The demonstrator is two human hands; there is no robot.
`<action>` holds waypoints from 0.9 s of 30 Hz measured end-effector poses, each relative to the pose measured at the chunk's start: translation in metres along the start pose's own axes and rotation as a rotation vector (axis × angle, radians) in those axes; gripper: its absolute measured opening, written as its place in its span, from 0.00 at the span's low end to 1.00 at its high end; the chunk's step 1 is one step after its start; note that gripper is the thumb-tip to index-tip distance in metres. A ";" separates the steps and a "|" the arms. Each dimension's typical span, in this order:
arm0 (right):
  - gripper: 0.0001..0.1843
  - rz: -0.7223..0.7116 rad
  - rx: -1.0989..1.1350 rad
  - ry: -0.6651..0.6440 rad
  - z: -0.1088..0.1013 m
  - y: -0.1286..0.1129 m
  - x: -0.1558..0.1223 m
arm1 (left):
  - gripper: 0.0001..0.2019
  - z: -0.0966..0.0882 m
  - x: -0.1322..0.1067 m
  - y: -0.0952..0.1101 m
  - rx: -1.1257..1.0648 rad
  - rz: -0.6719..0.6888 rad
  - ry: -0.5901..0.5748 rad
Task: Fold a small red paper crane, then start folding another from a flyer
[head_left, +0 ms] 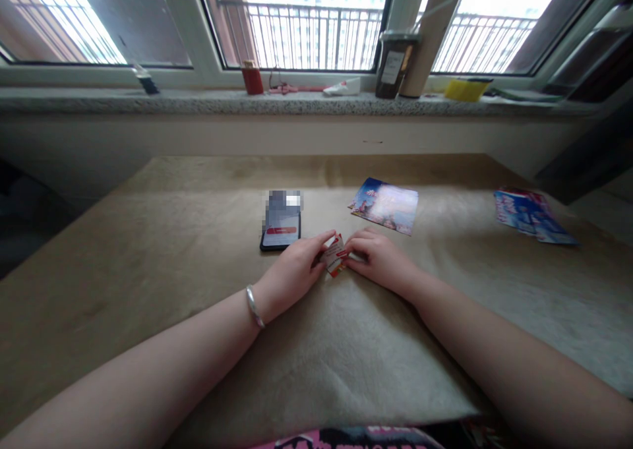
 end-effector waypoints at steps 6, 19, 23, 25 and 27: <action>0.07 -0.030 -0.159 -0.016 0.000 -0.008 -0.002 | 0.14 0.002 0.002 0.005 0.111 0.109 -0.053; 0.13 -0.072 -0.355 -0.065 0.002 -0.024 -0.007 | 0.10 0.003 0.004 0.022 0.312 0.213 -0.251; 0.13 -0.073 -0.397 -0.067 0.003 -0.025 -0.007 | 0.11 0.005 0.005 0.023 0.392 0.214 -0.339; 0.13 -0.072 -0.408 -0.071 0.003 -0.025 -0.007 | 0.11 0.006 0.006 0.025 0.413 0.225 -0.366; 0.13 -0.069 -0.420 -0.074 0.003 -0.025 -0.007 | 0.11 0.006 0.007 0.027 0.428 0.245 -0.374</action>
Point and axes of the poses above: each hand's wrist, its own x-axis towards the middle knuckle, its own z-axis out of the palm, y = z × x, the point moved 8 cm from there along x, towards the middle knuckle, and after that the axes turned 15 degrees about z, right-handed, at the moved point
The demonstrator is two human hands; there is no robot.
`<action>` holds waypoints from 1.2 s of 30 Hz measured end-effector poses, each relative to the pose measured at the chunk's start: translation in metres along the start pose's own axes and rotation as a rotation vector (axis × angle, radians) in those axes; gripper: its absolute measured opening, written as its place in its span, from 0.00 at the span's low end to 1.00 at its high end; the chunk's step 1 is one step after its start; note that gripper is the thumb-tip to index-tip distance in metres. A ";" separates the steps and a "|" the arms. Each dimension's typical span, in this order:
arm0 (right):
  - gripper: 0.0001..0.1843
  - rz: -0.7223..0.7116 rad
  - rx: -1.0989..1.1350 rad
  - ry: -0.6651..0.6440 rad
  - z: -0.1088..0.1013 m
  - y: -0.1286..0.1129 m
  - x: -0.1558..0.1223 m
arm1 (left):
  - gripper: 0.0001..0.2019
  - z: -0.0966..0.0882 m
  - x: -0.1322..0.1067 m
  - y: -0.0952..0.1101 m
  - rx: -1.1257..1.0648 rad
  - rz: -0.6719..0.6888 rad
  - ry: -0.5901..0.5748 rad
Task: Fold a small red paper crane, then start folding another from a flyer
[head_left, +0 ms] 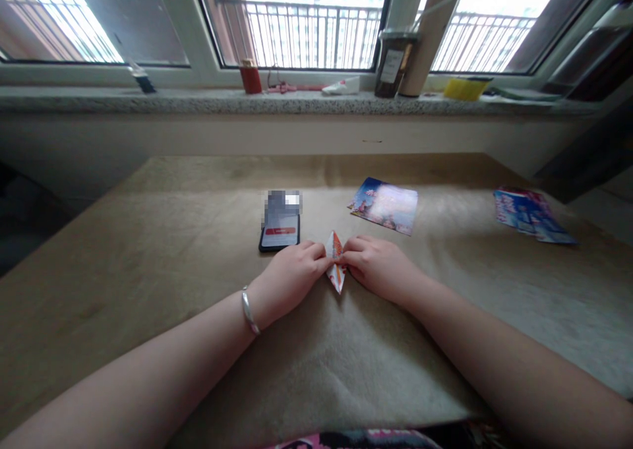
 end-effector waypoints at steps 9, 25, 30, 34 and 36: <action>0.13 0.028 -0.049 -0.040 -0.001 -0.005 0.000 | 0.10 0.000 0.000 0.004 0.071 0.016 -0.072; 0.12 0.098 -0.084 -0.092 -0.005 0.009 -0.005 | 0.07 -0.006 -0.011 -0.005 0.021 -0.094 -0.121; 0.12 0.113 -0.011 -0.090 -0.008 0.012 -0.005 | 0.07 -0.004 -0.012 -0.004 0.056 -0.120 -0.072; 0.12 0.109 0.015 -0.071 -0.007 0.013 -0.005 | 0.07 -0.003 -0.008 -0.001 0.080 -0.111 -0.014; 0.14 0.086 0.031 -0.054 -0.006 0.013 -0.005 | 0.09 -0.002 -0.006 0.003 0.079 -0.081 -0.009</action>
Point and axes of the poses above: each hand's wrist, its own x-axis towards the middle knuckle, its own z-axis out of the palm, y = z × x, the point moved 8 cm from there along x, towards the middle knuckle, and after that the axes turned 15 degrees about z, right-handed, at the moved point
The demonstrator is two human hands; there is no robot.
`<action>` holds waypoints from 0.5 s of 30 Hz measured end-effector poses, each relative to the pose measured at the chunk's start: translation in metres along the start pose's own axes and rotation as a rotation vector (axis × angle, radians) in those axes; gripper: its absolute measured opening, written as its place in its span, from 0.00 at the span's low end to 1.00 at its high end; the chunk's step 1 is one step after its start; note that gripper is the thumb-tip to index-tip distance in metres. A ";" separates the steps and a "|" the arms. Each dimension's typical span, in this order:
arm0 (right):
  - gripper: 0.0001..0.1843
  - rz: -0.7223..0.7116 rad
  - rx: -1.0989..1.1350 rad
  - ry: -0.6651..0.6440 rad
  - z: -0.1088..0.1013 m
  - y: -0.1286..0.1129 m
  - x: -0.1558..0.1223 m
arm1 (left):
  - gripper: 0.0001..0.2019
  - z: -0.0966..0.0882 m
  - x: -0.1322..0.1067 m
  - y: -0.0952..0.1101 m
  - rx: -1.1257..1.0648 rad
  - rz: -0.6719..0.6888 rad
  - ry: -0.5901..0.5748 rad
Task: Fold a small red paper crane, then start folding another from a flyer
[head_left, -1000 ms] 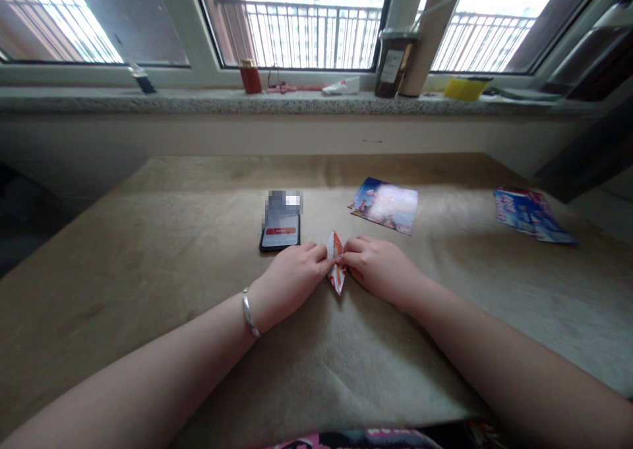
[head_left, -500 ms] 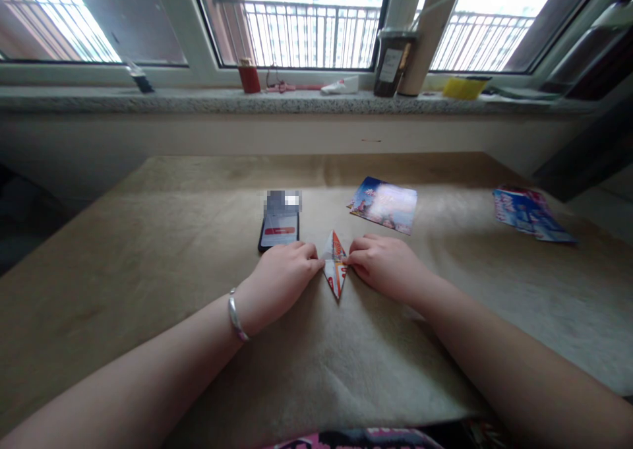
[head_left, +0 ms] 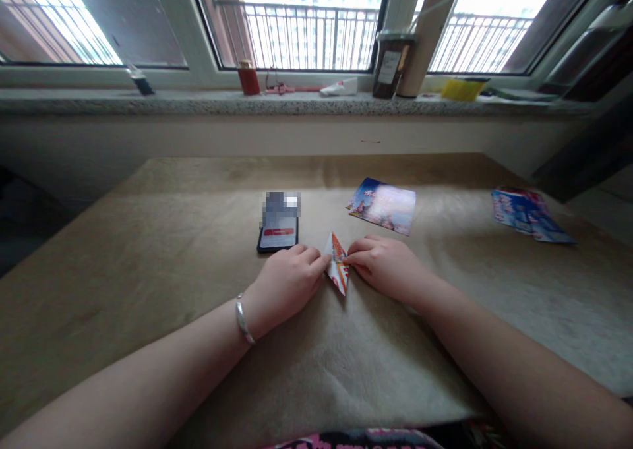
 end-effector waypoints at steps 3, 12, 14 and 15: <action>0.14 -0.023 0.006 0.013 0.000 0.000 0.001 | 0.11 0.000 0.001 0.003 0.005 0.022 -0.004; 0.13 0.060 -0.035 0.005 -0.006 0.010 0.002 | 0.11 -0.003 0.000 0.000 -0.018 0.004 0.019; 0.13 0.100 -0.012 0.015 -0.006 0.011 0.002 | 0.11 -0.003 0.000 0.000 -0.009 0.003 0.014; 0.13 0.123 0.002 0.022 -0.006 0.011 0.002 | 0.10 -0.002 -0.001 0.000 -0.007 0.000 0.010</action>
Point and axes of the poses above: each hand's wrist, its own x-axis towards the middle knuckle, its own z-axis out of the palm, y = z × x, the point moved 8 cm from there along x, towards the middle knuckle, and after that the axes turned 15 degrees about z, right-handed, at the moved point
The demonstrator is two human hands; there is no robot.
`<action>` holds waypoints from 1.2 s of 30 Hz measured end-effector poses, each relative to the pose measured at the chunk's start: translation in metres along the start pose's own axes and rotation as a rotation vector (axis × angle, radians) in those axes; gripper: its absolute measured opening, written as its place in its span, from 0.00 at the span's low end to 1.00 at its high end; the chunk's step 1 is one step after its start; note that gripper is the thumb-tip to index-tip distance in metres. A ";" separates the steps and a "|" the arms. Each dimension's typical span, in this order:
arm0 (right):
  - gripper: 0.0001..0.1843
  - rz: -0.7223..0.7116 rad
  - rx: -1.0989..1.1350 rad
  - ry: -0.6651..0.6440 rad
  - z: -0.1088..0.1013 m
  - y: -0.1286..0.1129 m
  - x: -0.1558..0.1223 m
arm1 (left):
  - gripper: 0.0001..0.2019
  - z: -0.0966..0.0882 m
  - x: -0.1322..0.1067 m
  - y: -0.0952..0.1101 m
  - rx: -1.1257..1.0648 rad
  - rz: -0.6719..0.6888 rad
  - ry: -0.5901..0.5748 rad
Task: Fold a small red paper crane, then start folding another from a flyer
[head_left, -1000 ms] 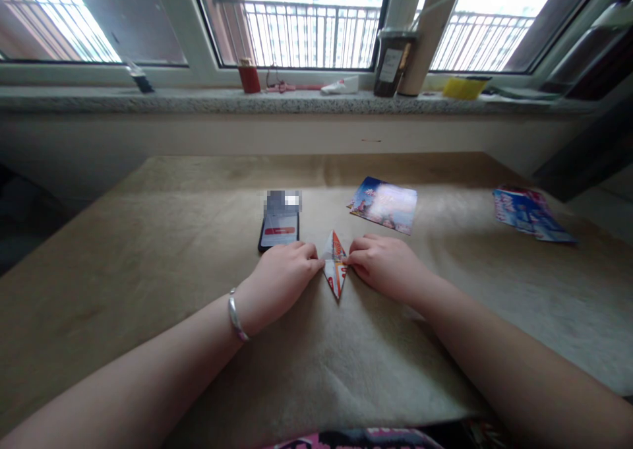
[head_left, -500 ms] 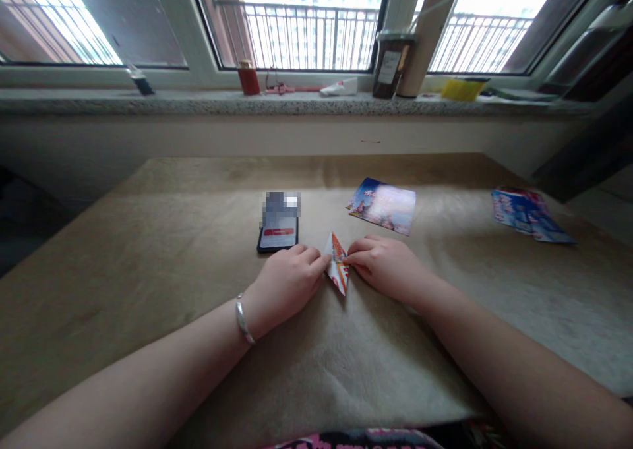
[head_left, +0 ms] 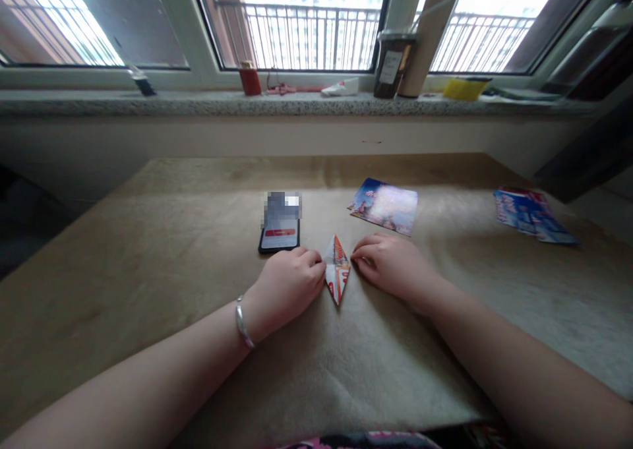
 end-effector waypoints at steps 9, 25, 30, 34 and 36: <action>0.16 0.056 0.068 0.004 0.004 -0.005 0.000 | 0.10 0.003 0.001 0.011 0.047 0.112 0.014; 0.30 0.019 0.141 -0.046 0.021 -0.002 0.001 | 0.12 -0.002 0.001 0.006 -0.143 0.120 0.110; 0.31 0.050 0.144 -0.015 0.021 0.001 0.002 | 0.10 -0.002 0.002 0.005 -0.158 0.123 0.122; 0.25 0.078 0.121 -0.006 0.017 0.003 0.002 | 0.10 -0.004 0.001 0.003 -0.176 0.116 0.146; 0.24 0.073 0.136 -0.002 0.017 0.004 0.003 | 0.10 -0.005 0.000 0.002 -0.181 0.115 0.171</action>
Point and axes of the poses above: each hand's wrist, its own x-axis towards the middle knuckle, its own z-axis out of the palm, y = z × x, the point moved 8 cm from there along x, towards the middle knuckle, and after that the axes turned 15 degrees about z, right-handed, at the moved point
